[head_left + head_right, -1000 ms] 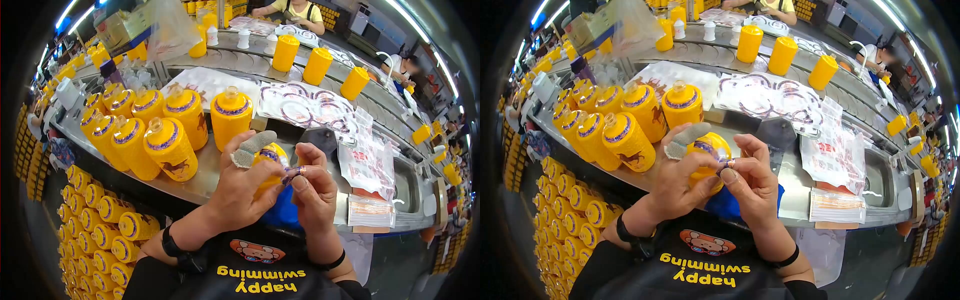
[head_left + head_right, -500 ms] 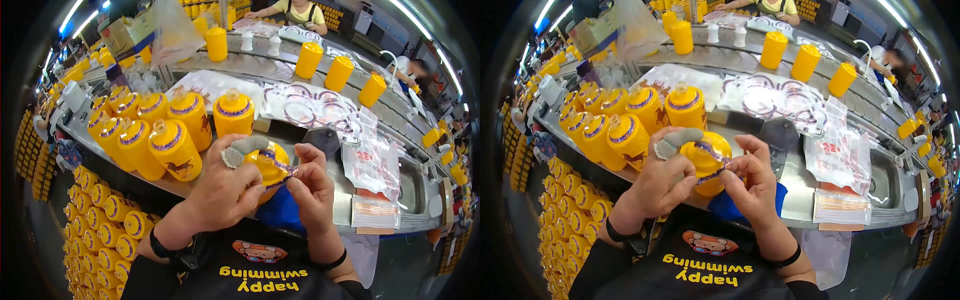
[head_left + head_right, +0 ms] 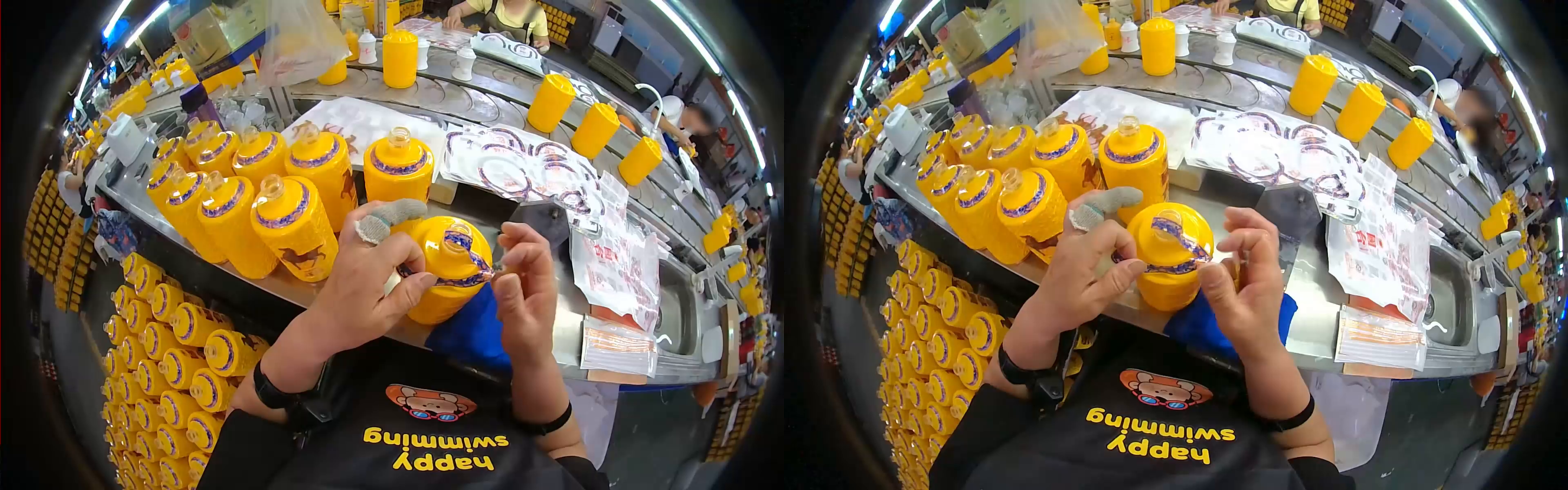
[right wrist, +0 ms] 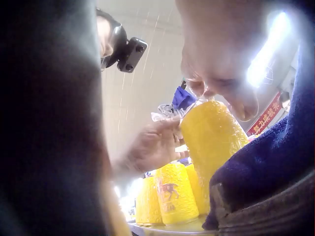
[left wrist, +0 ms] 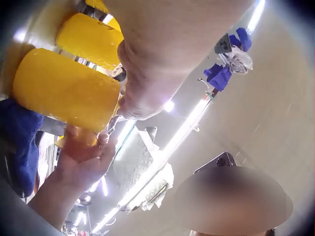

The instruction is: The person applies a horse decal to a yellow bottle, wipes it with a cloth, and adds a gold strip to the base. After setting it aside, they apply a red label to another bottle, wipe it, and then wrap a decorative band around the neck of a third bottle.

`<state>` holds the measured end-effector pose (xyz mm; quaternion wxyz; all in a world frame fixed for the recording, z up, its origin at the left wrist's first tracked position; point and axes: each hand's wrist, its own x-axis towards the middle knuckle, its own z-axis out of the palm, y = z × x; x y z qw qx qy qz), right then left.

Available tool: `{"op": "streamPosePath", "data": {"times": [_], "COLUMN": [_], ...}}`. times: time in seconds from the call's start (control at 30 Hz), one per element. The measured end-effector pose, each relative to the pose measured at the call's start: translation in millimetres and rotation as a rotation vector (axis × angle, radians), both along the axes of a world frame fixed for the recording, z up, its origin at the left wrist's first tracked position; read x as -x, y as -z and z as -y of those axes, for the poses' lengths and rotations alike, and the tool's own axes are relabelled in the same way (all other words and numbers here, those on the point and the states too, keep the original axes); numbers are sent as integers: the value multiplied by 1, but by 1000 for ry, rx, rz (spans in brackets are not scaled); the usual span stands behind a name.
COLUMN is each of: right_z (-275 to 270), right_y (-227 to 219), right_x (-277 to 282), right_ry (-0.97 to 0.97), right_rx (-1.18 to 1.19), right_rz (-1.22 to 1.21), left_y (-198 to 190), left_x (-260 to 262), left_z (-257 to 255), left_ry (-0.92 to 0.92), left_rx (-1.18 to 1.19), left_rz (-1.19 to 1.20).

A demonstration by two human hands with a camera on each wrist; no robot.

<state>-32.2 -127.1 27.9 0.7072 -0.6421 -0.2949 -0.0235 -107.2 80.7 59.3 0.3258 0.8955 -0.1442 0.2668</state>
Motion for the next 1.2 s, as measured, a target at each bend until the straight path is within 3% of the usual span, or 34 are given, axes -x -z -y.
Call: {"op": "streamPosePath", "data": {"times": [0.1, 0.2, 0.3, 0.4, 0.5, 0.57, 0.63, 0.83, 1.03, 1.2], "right_z": [-7, -14, -7, -5, -2, -3, -5, -8, -5, -9], "right_y": [1, 0, -4, -5, -12, -13, -8, -10, -8, 0], "right_x": [1, 1, -3, -6, -5, -7, -11, -7, -13, -11], "right_ry": [-37, -74, -131, -199, -222, -212, -193, -213, -234, -119], "right_rx": [97, 111, 138, 76, 66, 117, 206, 130, 154, 204], "right_rz": [0, 5, -35, -99, -202, -140, 72, -104, -24, 72], "left_y": [3, 8, 16, 43, 45, 44, 43, 48, 50, 53], "left_x": [-3, -2, -2, -11, -11, -14, -15, -15, -17, -25], "left_z": [2, 3, 2, 3, 11, 13, 18, 18, 17, 14], "left_ry": [-6, 5, 71, 230, 259, 286, 315, 414, 475, 503], "left_rx": [-3, 168, 566, 969, 1363, 1387, 1374, 1339, 1354, 1399], "left_rz": [20, -156, -323, -307, -366, -335, -330, -382, -401, -428]}}
